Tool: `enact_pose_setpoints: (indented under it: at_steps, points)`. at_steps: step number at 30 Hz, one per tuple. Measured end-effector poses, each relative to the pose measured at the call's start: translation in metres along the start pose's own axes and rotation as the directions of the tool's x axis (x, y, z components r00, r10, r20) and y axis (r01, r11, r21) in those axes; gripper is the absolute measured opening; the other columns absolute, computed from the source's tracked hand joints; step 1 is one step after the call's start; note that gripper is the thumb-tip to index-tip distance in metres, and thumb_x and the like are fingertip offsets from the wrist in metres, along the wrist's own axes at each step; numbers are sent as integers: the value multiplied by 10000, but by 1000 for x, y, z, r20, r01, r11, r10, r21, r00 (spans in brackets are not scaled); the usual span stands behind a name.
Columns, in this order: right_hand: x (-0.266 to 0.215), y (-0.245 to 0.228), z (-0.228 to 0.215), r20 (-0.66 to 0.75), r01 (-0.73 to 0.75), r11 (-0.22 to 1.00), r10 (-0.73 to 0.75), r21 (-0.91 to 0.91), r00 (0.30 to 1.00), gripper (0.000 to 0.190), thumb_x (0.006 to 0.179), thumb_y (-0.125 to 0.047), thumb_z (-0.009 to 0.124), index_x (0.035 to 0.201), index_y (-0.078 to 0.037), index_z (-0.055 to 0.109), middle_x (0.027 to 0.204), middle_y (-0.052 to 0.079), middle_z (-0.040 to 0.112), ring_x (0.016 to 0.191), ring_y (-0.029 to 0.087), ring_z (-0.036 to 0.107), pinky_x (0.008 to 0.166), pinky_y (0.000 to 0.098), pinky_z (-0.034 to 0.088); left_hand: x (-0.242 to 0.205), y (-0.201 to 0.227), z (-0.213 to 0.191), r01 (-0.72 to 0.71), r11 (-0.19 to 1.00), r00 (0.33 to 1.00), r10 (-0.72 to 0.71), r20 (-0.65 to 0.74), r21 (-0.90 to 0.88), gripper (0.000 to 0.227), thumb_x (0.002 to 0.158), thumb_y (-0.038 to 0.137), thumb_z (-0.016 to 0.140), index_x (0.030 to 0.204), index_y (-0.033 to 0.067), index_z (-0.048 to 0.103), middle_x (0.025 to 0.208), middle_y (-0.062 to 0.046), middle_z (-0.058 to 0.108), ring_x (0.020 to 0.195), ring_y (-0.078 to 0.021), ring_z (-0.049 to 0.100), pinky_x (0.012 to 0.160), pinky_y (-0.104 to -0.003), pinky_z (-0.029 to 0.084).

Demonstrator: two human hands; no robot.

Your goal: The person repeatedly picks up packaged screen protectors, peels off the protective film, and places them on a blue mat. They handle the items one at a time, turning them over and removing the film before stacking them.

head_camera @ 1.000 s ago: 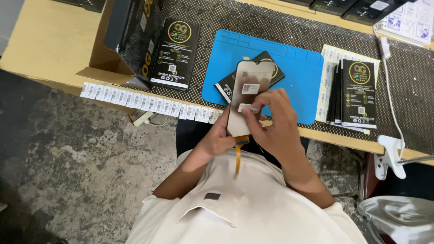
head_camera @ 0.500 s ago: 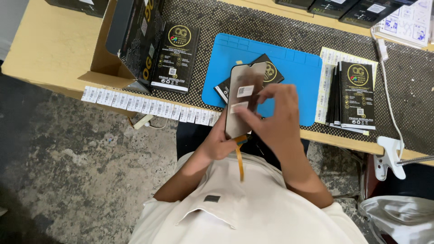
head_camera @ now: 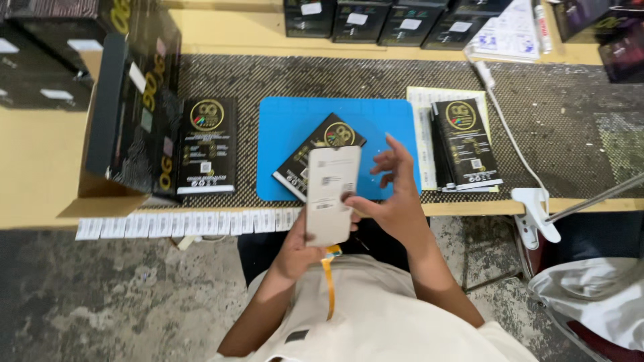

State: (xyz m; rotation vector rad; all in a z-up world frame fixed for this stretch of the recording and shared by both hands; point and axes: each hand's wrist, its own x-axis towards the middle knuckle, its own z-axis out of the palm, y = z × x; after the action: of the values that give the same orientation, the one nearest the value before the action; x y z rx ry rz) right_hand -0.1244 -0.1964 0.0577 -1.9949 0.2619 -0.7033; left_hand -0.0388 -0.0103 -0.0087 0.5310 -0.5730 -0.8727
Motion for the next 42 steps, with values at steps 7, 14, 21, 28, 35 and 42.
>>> enact_pose_setpoints:
  at_steps: [7, 14, 21, 28, 35, 42]
  points:
    - [-46, 24, 6, 316, -192, 867, 42, 459, 948, 982, 846, 28, 755, 1627, -52, 165, 763, 91, 697, 651, 199, 688, 635, 314, 561, 19, 6, 0, -71, 982, 993, 87, -85, 173, 701, 901, 83, 575, 1559, 59, 336, 1429, -269, 589, 1308, -339, 568, 1115, -499, 441]
    - [-74, 107, 29, 107, -60, 404, -94, 913, 990, 769, 925, -22, 638, 1568, 61, 225, 1271, 346, 618, 1086, 433, 695, 856, 529, 602, 53, 24, 50, -290, 507, 957, 149, 249, 812, 701, 972, 280, 521, 1616, 128, 291, 1579, -181, 255, 1432, -366, 218, 1224, -494, 156]
    - [-91, 143, 16, 31, -102, 520, 144, 848, 989, 517, 955, -24, 544, 1448, 99, 451, 1104, 336, 719, 652, 387, 790, 564, 488, 678, 62, 9, 54, -353, 64, 936, 32, 352, 933, 746, 888, 209, 629, 1592, 129, 394, 1528, -201, 285, 1260, -385, 301, 1111, -508, 224]
    - [-103, 158, 0, -231, -273, 760, 482, 590, 845, 27, 875, 7, 696, 850, 13, 686, 567, 94, 572, 455, 141, 574, 388, 195, 385, 83, 40, 14, -312, -23, 944, 110, 312, 950, 655, 986, 475, 628, 1528, 137, 486, 1458, -247, 436, 1308, -508, 389, 1130, -622, 285]
    - [-84, 126, -34, -346, -212, 781, 479, 587, 807, 88, 891, 53, 648, 902, -33, 655, 593, 24, 554, 433, 78, 540, 406, 172, 394, 85, 65, 2, 115, -257, 967, -194, -168, 959, 766, 896, 273, 700, 1570, 61, 405, 1566, -322, 295, 1484, -622, 119, 1180, -763, 37]
    - [-25, 1, -32, -408, -78, 794, 391, 602, 825, 158, 891, 91, 641, 911, -65, 624, 664, -6, 555, 550, 82, 580, 530, 217, 456, 80, 60, -6, 50, -158, 981, -179, -79, 986, 1031, 791, 453, 799, 1613, 85, 297, 1422, -269, 418, 1423, -595, 222, 1141, -822, -23]
